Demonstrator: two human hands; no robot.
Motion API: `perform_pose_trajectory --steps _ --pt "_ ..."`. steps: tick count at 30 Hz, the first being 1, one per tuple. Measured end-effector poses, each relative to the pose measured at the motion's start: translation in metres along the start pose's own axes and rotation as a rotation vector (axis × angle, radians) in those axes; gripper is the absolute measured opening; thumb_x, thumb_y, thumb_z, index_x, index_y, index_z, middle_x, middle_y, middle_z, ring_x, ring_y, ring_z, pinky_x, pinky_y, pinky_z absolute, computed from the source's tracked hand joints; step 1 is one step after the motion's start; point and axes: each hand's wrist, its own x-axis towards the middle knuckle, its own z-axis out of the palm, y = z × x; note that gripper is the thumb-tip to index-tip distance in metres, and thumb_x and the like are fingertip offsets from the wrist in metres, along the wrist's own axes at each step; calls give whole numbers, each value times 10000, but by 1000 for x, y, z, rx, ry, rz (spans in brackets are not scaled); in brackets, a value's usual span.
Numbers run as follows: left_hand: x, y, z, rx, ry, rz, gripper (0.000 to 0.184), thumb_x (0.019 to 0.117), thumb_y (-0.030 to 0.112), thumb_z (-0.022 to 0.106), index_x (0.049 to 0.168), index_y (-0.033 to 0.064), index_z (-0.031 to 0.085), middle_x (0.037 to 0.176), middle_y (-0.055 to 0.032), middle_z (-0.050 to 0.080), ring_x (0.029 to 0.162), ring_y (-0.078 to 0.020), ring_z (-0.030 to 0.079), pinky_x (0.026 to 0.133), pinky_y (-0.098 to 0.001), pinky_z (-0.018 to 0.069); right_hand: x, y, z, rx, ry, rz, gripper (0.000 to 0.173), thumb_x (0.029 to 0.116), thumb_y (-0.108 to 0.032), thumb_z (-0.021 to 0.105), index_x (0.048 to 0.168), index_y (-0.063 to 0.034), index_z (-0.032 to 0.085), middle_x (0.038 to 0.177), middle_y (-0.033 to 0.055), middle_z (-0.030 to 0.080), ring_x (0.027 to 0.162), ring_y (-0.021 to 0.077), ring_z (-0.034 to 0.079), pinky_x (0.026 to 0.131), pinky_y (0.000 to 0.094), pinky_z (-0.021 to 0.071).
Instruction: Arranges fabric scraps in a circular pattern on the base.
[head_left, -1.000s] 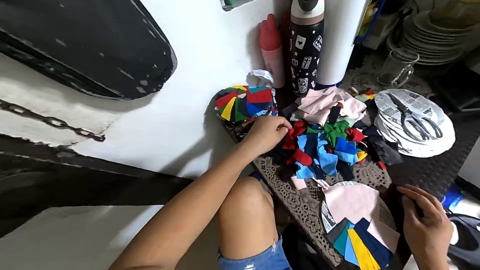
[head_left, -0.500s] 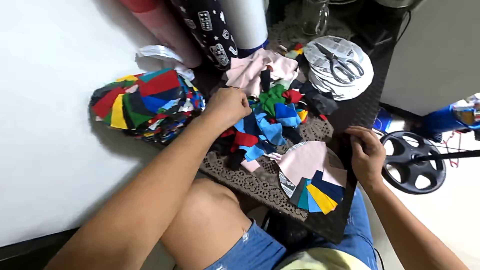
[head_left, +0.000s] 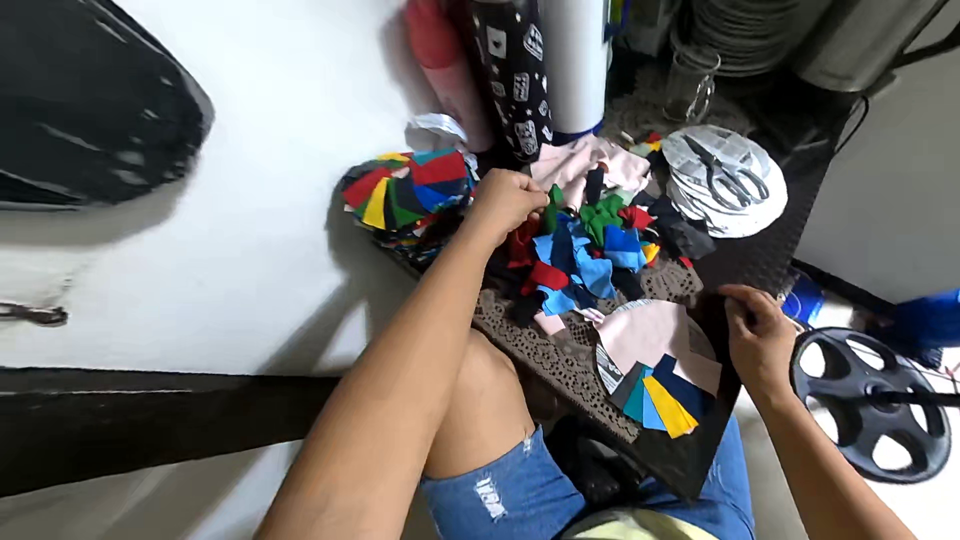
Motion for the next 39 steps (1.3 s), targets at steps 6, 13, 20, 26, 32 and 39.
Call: perform_pose_trajectory --steps 6,13,20,26,32,39 --pt "-27 13 -3 -533 -68 -108 115 1027 98 593 1071 10 653 860 -34 696 761 -88 671 740 -258 563 38 -77 26 160 -153 -173 227 973 -85 598 1114 32 732 1139 204 703 1100 332 659 935 487 536" --pt "-56 20 14 -631 -208 1 113 1034 64 565 977 44 661 821 -5 705 720 -64 675 700 -226 576 72 -152 58 371 -213 -131 161 982 -89 639 1079 3 730 965 107 722 812 133 681 736 311 567" --pt "-62 18 28 -565 -213 73 136 1024 44 581 918 24 665 794 -12 692 709 -68 664 697 -228 570 68 -142 69 163 -146 -298 114 925 -47 681 991 -8 766 921 132 737 848 234 710 776 397 584" --pt "-61 21 35 -366 -132 166 136 988 97 672 879 34 724 773 -29 693 687 -74 648 681 -254 559 74 -132 66 -44 -41 -552 101 906 -37 659 900 -8 756 850 131 724 830 296 706 741 446 573" --pt "-55 21 37 -355 -193 107 144 1002 87 653 904 14 729 794 -41 705 738 -87 680 738 -263 580 73 -119 73 62 -33 -491 90 880 -44 675 884 -14 759 814 110 716 784 238 692 710 389 566" --pt "-56 27 44 -390 -191 102 118 965 90 705 869 21 706 773 -18 684 729 -64 659 742 -241 564 67 -110 76 392 -30 -319 112 888 -28 656 893 30 752 820 80 720 779 54 671 746 199 553"
